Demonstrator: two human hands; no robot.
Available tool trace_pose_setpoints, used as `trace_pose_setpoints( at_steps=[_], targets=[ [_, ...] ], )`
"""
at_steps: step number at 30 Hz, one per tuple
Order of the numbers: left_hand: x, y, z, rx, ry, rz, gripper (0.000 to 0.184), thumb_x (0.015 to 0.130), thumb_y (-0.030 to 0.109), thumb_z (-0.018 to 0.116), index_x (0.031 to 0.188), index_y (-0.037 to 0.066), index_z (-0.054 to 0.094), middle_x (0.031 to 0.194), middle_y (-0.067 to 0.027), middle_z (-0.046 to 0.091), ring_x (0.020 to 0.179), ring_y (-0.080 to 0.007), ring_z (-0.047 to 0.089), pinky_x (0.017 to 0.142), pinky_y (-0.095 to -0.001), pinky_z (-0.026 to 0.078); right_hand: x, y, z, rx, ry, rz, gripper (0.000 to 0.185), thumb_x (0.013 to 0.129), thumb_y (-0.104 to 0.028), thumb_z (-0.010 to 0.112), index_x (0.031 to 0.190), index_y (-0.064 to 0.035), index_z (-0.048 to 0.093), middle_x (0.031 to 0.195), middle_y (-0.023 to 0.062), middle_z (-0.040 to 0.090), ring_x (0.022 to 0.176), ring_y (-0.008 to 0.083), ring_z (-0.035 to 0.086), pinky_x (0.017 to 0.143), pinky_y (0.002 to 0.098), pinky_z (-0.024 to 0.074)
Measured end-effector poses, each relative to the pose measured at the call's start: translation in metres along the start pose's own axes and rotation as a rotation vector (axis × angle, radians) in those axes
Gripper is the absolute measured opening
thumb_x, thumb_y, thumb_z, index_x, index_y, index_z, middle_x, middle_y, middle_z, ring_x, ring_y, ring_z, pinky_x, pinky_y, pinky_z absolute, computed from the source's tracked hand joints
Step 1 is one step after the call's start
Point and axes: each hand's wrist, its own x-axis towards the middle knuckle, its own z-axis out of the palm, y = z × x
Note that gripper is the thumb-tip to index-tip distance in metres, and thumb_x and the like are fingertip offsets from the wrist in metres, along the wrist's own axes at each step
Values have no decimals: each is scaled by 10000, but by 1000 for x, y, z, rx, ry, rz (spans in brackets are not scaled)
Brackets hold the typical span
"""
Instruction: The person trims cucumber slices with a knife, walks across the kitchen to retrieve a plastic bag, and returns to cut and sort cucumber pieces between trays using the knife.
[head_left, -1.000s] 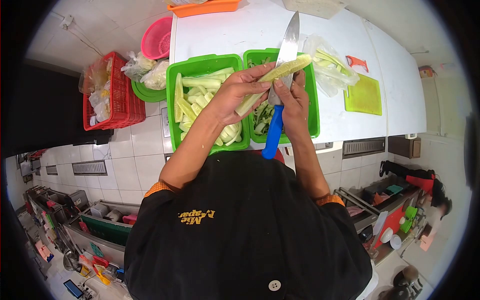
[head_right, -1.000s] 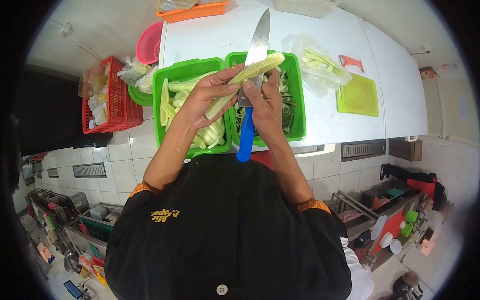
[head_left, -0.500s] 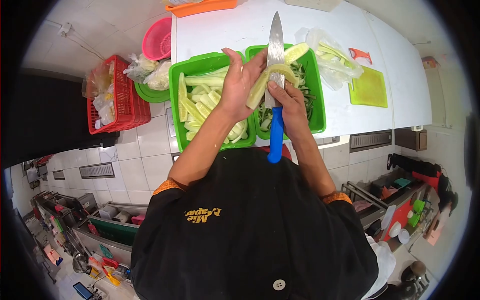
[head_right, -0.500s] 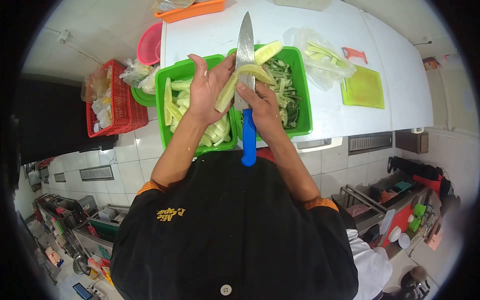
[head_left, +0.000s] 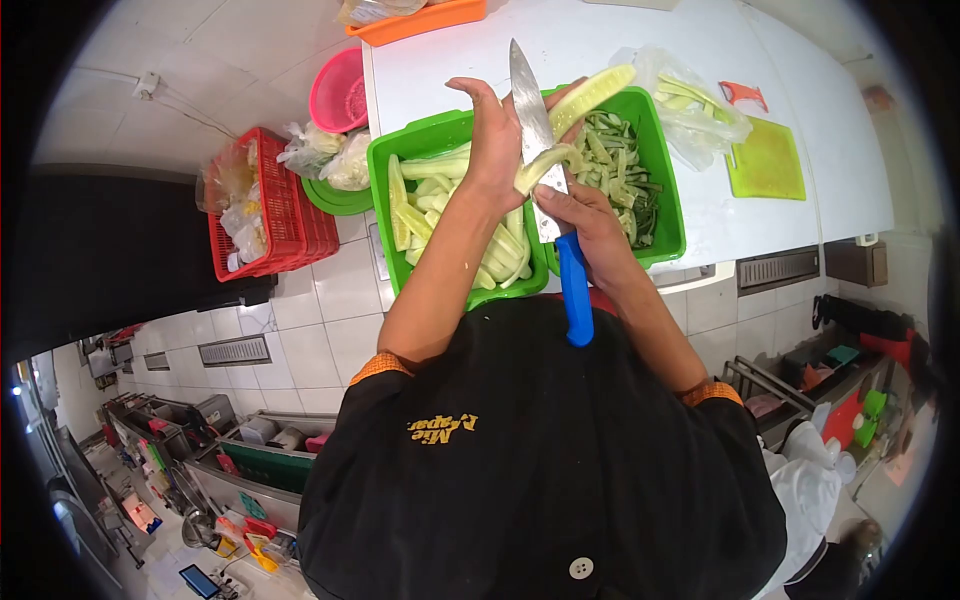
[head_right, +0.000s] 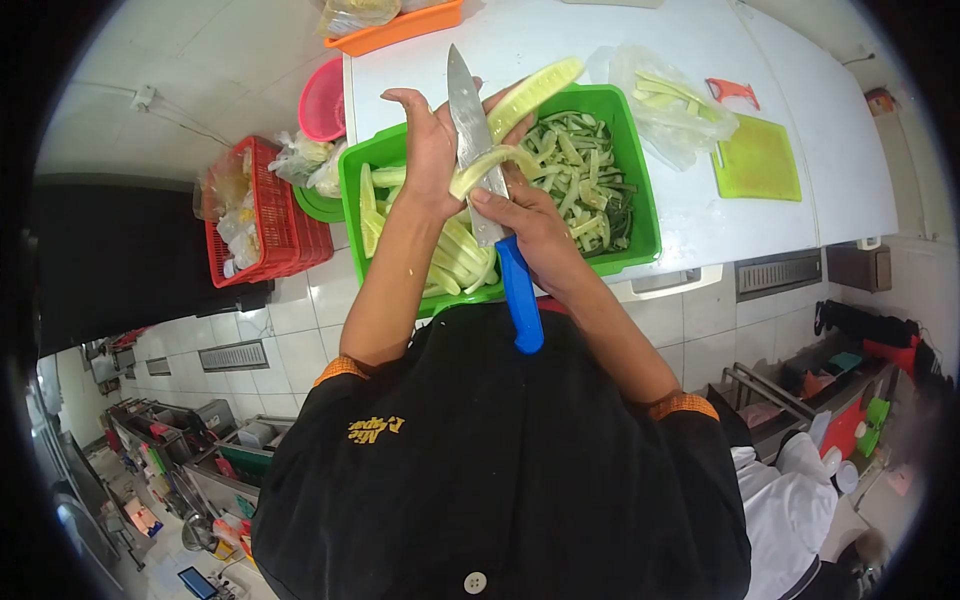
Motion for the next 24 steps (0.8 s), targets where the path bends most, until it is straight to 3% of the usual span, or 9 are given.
trace_pose_setpoints(
  at_steps=[3, 10, 13, 15, 16, 18, 21, 22, 24],
  targets=[
    [13, 0, -10, -119, -52, 40, 1281, 745, 957, 194, 1550, -27, 36, 1491, -313, 368, 1250, -484, 517, 1024, -463, 505, 1, 10, -3, 42, -9, 55, 383, 971, -239, 649, 1245, 27, 623, 1085, 7, 603, 947, 72, 556, 873, 242, 425],
    [60, -12, -29, -549, -255, 97, 1271, 854, 859, 235, 1407, -275, 82, 1492, -433, 209, 1450, -494, 227, 1238, -504, 201, -4, 8, -2, -20, 22, 50, 276, 975, -240, 637, 1118, -9, 689, 1070, 36, 674, 934, 61, 617, 829, 224, 469],
    [76, -14, -18, -443, -168, 139, 1217, 884, 827, 248, 1402, -268, 127, 1483, -418, 253, 1459, -474, 227, 1233, -499, 218, -9, 2, -35, 129, 10, 42, 281, 996, -306, 579, 1050, -61, 704, 1265, 140, 625, 1158, 161, 589, 950, 316, 459],
    [82, -21, -18, -457, -115, 137, 924, 1005, 554, 418, 1427, -224, 151, 1469, -376, 328, 1421, -433, 345, 1211, -479, 295, -2, 14, -69, 353, -84, -117, 315, 1012, -357, 526, 1002, -102, 712, 1419, 210, 537, 1327, 253, 510, 1043, 403, 426],
    [83, -26, -17, -398, -96, 157, 855, 1022, 460, 460, 1443, -207, 133, 1463, -366, 347, 1407, -422, 375, 1205, -472, 314, -6, 8, -77, 571, -261, 47, 410, 1036, -379, 449, 895, -85, 698, 1565, 226, 355, 1407, 320, 414, 1114, 497, 345],
    [88, -44, -28, -387, -8, 186, 674, 1021, 125, 528, 1481, -122, 101, 1428, -325, 430, 1350, -384, 473, 1167, -428, 399, -16, 33, -98, 824, -445, -10, 463, 1054, -402, 378, 800, -109, 631, 1553, 234, 369, 1414, 318, 409, 1125, 504, 339],
    [65, -53, -31, -194, 183, 218, 543, 1018, 92, 513, 1442, -87, 224, 1423, -293, 456, 1368, -364, 459, 1178, -413, 391, -26, 57, -133, 1064, -710, -34, 468, 1071, -399, 347, 744, -124, 538, 1537, 236, 391, 1413, 308, 417, 1101, 522, 370],
    [57, -55, -30, -172, 248, 248, 395, 1009, 81, 532, 1349, -65, 394, 1340, -224, 558, 1176, -288, 632, 989, -331, 543, -29, 62, -146, 1102, -761, -7, 456, 1071, -396, 356, 754, -122, 538, 1526, 237, 408, 1394, 311, 444, 1086, 516, 388],
    [36, -58, -37, 171, 211, 173, 357, 1007, 90, 543, 1324, -47, 451, 1222, -180, 626, 953, -220, 684, 763, -286, 552, -31, 42, -162, 920, -625, 34, 414, 1068, -363, 399, 860, -71, 605, 1466, 238, 487, 1258, 304, 587, 978, 445, 483]
  ],
)
